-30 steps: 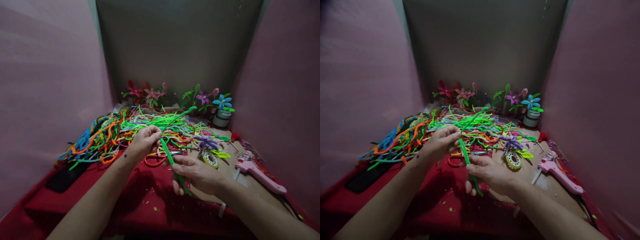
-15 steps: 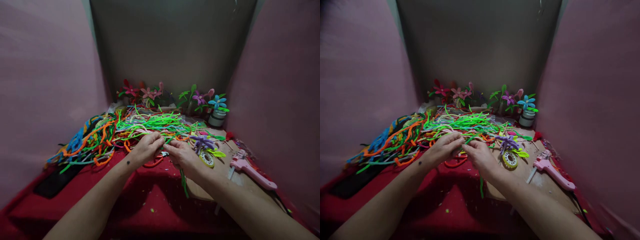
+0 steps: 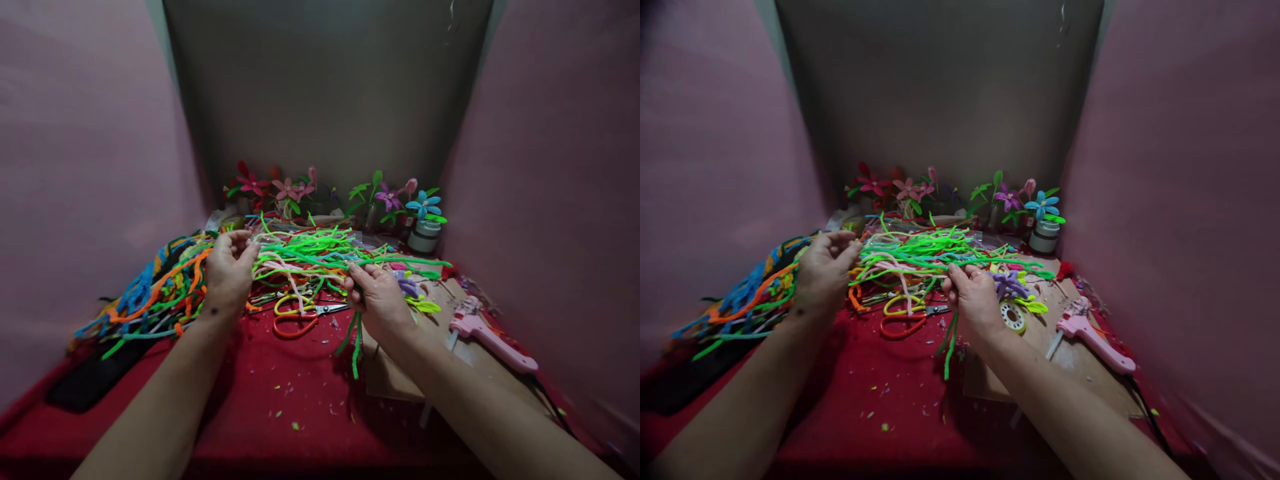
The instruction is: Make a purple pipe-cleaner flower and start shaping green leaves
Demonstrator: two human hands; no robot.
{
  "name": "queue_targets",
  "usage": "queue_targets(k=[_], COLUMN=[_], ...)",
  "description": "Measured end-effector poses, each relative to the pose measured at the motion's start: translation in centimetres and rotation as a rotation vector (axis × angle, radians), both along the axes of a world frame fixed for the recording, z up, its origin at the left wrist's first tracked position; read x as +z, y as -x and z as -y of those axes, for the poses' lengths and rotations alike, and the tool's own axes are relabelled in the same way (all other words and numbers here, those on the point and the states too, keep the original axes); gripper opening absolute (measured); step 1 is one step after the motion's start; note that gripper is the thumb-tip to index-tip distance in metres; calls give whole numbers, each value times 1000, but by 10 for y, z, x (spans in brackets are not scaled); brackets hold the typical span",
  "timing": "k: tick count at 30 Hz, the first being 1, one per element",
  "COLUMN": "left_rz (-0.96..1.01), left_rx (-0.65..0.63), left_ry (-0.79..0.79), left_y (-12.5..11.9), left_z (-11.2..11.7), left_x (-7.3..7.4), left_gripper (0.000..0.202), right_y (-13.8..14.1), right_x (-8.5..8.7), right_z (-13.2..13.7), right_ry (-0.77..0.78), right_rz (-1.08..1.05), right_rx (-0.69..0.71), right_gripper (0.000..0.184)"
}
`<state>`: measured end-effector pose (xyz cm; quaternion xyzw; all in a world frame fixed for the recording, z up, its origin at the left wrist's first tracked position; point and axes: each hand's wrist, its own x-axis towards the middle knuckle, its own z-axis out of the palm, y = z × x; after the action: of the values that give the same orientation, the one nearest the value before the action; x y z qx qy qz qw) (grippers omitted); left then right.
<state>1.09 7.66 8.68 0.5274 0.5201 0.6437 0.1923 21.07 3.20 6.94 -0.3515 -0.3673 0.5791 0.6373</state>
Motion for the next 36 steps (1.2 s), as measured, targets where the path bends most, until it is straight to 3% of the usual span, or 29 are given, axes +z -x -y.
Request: queue_targets(k=[2, 4, 7, 10, 13, 18, 21, 24, 26, 32, 36], left_rz=[89, 31, -14, 85, 134, 136, 71, -11, 46, 789, 889], left_rx=[-287, -605, -791, -751, -743, -946, -1034, -992, -933, -707, -654], left_ry=[236, 424, 376, 305, 341, 487, 551, 524, 488, 445, 437], left_y=[-6, -18, -41, -56, -55, -43, -40, -41, -44, -57, -61], left_z=[4, 13, 29, 37, 35, 33, 38, 42, 43, 35, 34], left_x=[-1, -3, -6, -8, -11, -10, -6, -2, -2, -9, -12], left_gripper=[26, 27, 22, 31, 32, 24, 20, 20, 20, 20, 18], right_y=[-1, 0, 3, 6, 6, 2, 0, 0, 1, 19, 28], right_x=[0, -1, -4, -7, -5, -1, 0, 1, 1, -7, -9], right_z=[-1, -2, 0, 5, 11, 17, 17, 17, 17, 24, 28], right_ry=[0, 7, -4, 8, 58, 158, 194, 208, 203, 112, 113], right_rz=[-29, -37, 27, 129, 190, 241, 263, 313, 309, 40, -1], right_rx=[-19, -27, 0, 111, 293, 617, 726, 723, 687, 400, 271], right_gripper=[33, 33, 30, 28, 27, 24, 19, 14, 15, 23, 21])
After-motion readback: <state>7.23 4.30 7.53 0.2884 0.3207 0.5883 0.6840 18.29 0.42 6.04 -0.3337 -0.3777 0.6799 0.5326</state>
